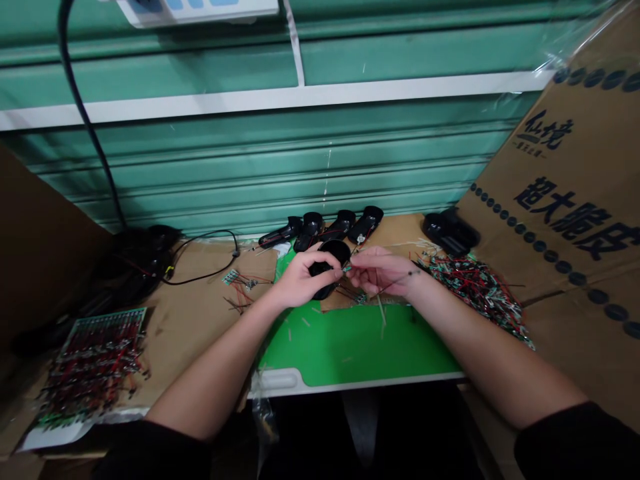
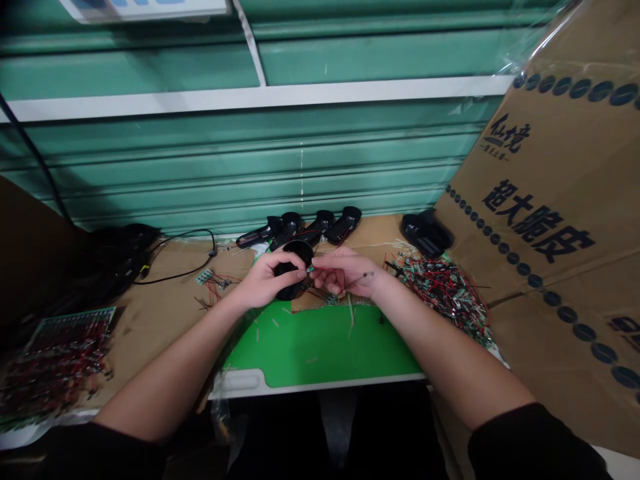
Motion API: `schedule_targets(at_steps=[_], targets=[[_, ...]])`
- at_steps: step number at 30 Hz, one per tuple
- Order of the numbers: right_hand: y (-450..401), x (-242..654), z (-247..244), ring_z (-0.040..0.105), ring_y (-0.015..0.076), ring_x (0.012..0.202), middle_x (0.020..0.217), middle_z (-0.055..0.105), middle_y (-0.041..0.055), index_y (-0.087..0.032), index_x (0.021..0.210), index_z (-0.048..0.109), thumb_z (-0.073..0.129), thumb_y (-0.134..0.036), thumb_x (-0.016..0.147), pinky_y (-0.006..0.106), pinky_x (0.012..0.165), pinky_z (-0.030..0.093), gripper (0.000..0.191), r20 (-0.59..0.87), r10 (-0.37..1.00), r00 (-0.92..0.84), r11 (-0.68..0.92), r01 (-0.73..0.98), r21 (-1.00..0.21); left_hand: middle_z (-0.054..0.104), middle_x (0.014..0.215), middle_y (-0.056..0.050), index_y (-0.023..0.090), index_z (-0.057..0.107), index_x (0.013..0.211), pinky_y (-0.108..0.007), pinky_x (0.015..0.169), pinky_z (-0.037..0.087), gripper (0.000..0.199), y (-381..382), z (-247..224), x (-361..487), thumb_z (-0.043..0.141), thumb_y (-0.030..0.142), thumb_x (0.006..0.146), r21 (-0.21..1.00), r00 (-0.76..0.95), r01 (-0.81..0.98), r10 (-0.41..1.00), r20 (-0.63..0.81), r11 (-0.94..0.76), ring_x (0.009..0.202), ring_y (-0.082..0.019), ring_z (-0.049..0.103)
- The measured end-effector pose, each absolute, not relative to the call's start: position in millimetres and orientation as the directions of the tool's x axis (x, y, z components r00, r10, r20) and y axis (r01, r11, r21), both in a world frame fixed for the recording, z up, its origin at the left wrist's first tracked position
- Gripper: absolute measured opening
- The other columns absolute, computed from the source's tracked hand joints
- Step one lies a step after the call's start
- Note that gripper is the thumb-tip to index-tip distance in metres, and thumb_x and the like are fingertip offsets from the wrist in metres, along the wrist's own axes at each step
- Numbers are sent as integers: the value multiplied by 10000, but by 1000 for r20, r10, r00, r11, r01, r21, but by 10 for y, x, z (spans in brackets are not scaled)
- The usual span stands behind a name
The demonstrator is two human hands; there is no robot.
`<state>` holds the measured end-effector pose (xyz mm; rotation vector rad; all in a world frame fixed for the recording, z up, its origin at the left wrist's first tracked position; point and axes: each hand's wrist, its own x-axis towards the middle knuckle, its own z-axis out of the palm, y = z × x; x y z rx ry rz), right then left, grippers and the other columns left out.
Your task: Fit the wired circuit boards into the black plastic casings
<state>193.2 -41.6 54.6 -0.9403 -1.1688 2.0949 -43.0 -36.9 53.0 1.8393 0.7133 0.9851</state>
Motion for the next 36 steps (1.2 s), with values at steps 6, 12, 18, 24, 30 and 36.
schedule_targets(at_steps=[6,12,18,24,30,36], targets=[[-424,1948,529,596,89,457,765,734,43,-73,887,717,1007,-499,677,189,379,405,557,-246,750,-615,-395,-117,-911,751,900,-55,165,814,859,-318,854,477,234,-336,536,-441,840,397,862,926,479,65,825,299,-373,854,-170,645],[-431,1900,506,613,68,498,845,759,34,-100,981,715,1024,-519,659,165,403,405,613,-222,792,-569,-344,-115,-932,758,858,-38,165,787,915,-283,747,506,323,-364,515,-407,898,456,831,973,422,-57,878,226,-223,757,-150,659],[-469,1914,526,657,80,562,921,783,56,-101,1033,725,1002,-481,716,179,475,483,567,-134,815,-563,-246,-128,-961,771,797,-38,165,711,934,-272,660,549,440,-387,549,-392,936,519,802,987,494,-157,863,102,-27,660,-157,694],[-492,1923,579,695,126,591,961,792,108,-88,1019,755,933,-598,785,216,498,525,589,-138,777,-615,-305,-176,-936,775,800,-47,169,685,950,-272,639,558,476,-396,570,-415,954,527,785,986,531,-161,846,48,45,653,-170,718],[-498,1836,581,630,69,552,880,767,54,-94,934,726,990,-530,723,187,499,510,552,-162,823,-545,-293,-163,-942,764,796,-36,162,708,926,-258,658,553,451,-406,581,-374,945,520,790,991,500,-133,864,58,11,667,-147,697],[-452,1892,588,638,64,581,875,769,47,-112,969,687,1023,-504,651,173,541,522,607,-151,912,-381,-240,-197,-951,744,774,-32,193,588,862,-289,594,573,421,-350,519,-370,909,414,702,961,398,-164,906,-143,224,655,-196,719]])
